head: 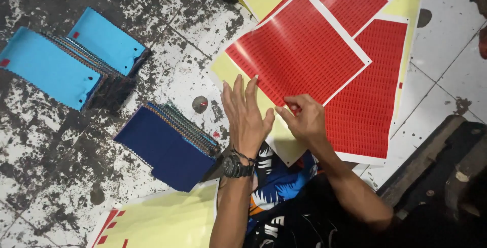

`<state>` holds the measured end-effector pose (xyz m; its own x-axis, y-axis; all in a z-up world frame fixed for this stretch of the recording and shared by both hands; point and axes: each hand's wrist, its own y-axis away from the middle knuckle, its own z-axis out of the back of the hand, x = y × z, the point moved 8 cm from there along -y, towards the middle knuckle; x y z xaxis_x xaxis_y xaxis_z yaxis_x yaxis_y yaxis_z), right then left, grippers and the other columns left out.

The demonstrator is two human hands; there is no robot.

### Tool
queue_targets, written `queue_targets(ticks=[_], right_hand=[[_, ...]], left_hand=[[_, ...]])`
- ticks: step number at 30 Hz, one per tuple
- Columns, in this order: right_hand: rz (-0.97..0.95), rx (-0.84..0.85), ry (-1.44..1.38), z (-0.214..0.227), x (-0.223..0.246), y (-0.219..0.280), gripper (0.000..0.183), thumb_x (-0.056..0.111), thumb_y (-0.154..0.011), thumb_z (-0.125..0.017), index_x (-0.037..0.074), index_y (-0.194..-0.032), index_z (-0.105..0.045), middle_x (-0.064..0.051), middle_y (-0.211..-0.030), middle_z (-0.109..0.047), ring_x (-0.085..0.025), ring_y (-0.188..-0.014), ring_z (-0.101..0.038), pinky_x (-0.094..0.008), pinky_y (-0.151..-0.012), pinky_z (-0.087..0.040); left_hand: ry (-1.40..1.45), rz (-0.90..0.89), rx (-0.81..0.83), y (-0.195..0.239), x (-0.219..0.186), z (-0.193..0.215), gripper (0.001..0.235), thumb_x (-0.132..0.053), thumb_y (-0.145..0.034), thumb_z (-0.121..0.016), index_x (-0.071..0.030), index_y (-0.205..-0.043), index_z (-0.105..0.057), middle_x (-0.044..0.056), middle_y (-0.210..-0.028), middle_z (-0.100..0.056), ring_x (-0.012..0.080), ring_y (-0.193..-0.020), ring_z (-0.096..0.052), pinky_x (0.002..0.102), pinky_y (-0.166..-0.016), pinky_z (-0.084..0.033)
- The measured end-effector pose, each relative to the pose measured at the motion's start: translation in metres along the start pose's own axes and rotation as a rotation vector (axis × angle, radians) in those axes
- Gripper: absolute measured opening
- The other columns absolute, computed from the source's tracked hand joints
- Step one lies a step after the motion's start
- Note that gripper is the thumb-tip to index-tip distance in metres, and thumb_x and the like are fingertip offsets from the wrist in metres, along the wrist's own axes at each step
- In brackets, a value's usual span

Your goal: The person sits on the floor and assembles notebooks by peeling red adhesive strips from a yellow backing sheet and applying them to the spine of a stack of colorful pages. The person repeats this process for multiple stacks, securing the pages together.

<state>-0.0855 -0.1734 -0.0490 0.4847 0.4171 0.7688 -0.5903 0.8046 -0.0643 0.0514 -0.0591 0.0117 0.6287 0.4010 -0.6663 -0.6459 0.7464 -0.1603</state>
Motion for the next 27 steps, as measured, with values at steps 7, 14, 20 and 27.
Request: queue_targets(ticks=[7,14,20,27], right_hand=[[0.073,-0.121,0.006,0.005,0.018,0.011,0.021,0.015,-0.077,-0.090,0.009,-0.095,-0.083,-0.009,-0.078,-0.074,-0.024,-0.069,-0.072,-0.030,-0.055,-0.057],[0.016,-0.083,-0.011,0.009,0.019,0.007,0.028,0.016,-0.075,-0.091,0.005,-0.099,-0.080,-0.011,-0.075,-0.070,-0.021,-0.066,-0.067,-0.032,-0.058,-0.055],[0.031,-0.116,0.002,0.005,0.016,0.011,0.020,0.012,-0.074,-0.090,0.010,-0.093,-0.082,-0.007,-0.076,-0.073,-0.022,-0.067,-0.071,-0.029,-0.058,-0.056],[0.168,-0.073,-0.272,0.021,0.050,0.012,0.012,0.011,-0.083,-0.087,0.008,-0.090,-0.077,-0.006,-0.088,-0.071,-0.013,-0.067,-0.062,-0.023,-0.059,-0.052]], left_hand=[[-0.075,0.000,-0.041,0.004,0.003,-0.002,0.095,-0.014,-0.069,-0.089,-0.010,-0.151,-0.040,0.027,-0.155,-0.032,0.0613,-0.144,-0.019,0.078,-0.113,-0.020],[-0.085,0.013,-0.037,0.007,0.004,-0.005,0.093,-0.015,-0.071,-0.088,-0.011,-0.151,-0.039,0.025,-0.155,-0.030,0.0599,-0.145,-0.018,0.076,-0.115,-0.019],[-0.096,0.029,-0.053,0.009,0.003,-0.005,0.091,-0.016,-0.072,-0.087,-0.011,-0.150,-0.041,0.025,-0.154,-0.031,0.0601,-0.145,-0.020,0.075,-0.114,-0.020],[0.549,0.114,-0.334,0.010,0.021,0.009,0.058,-0.015,-0.090,-0.070,-0.002,-0.140,-0.046,0.026,-0.146,-0.040,0.0469,-0.137,-0.044,0.053,-0.110,-0.048]])
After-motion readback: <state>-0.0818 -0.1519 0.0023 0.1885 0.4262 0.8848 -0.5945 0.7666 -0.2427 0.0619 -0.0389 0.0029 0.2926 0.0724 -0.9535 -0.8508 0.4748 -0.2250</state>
